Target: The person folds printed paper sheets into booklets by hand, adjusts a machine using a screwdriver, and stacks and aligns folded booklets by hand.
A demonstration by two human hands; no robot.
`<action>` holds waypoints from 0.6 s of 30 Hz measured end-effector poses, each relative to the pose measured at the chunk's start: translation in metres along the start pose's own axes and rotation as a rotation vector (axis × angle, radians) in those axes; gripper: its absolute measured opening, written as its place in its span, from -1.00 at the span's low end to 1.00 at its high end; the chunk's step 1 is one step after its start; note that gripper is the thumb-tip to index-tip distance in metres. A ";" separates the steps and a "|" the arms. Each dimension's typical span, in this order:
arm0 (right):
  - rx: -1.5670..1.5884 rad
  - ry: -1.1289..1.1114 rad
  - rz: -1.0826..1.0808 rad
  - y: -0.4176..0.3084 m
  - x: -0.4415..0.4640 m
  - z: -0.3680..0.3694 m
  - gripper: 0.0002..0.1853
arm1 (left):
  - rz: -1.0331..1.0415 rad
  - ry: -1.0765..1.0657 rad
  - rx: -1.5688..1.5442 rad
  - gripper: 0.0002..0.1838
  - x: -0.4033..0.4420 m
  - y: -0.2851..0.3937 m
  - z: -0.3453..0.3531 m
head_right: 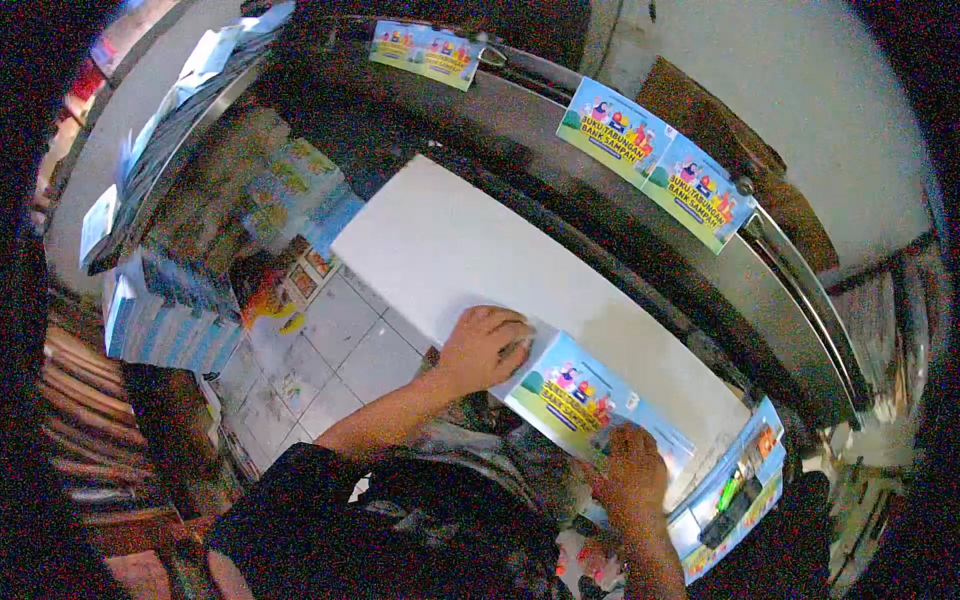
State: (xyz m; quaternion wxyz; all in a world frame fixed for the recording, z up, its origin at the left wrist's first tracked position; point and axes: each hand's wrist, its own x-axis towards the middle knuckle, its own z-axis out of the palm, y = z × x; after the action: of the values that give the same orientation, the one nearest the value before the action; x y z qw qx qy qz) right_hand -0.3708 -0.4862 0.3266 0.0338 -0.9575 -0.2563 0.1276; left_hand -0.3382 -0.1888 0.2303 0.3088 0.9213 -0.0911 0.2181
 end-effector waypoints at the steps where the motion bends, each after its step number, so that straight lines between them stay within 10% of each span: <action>1: 0.072 -0.036 0.017 0.008 0.002 -0.006 -0.33 | -0.004 0.008 0.013 -0.75 0.000 0.000 -0.002; 7: 0.035 0.075 0.043 0.078 0.018 -0.063 -0.70 | -0.014 0.018 -0.028 -0.76 -0.003 0.001 0.006; 9: 0.130 0.298 0.367 0.132 0.020 -0.104 -0.67 | -0.007 0.018 -0.040 -0.77 -0.004 0.001 0.004; 10: -0.411 0.423 0.651 0.223 0.011 -0.100 -0.64 | -0.001 0.015 -0.056 -0.77 -0.005 0.000 0.003; 12: -0.208 1.029 0.386 0.215 0.025 -0.148 -0.61 | -0.012 0.019 -0.039 -0.77 -0.006 -0.001 0.007; 15: -0.336 1.202 0.137 0.257 0.049 -0.163 -0.56 | -0.013 0.023 -0.030 -0.77 -0.003 0.000 0.008; 18: -0.297 0.887 0.250 0.301 0.065 -0.103 -0.59 | -0.035 -0.007 -0.032 -0.77 -0.004 0.002 0.004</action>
State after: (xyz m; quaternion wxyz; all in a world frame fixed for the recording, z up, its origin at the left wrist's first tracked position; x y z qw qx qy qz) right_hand -0.1436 -0.7145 0.3724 -0.0130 -0.9375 -0.1157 -0.3280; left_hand -0.3407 -0.1928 0.2270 0.3270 0.9184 -0.0794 0.2080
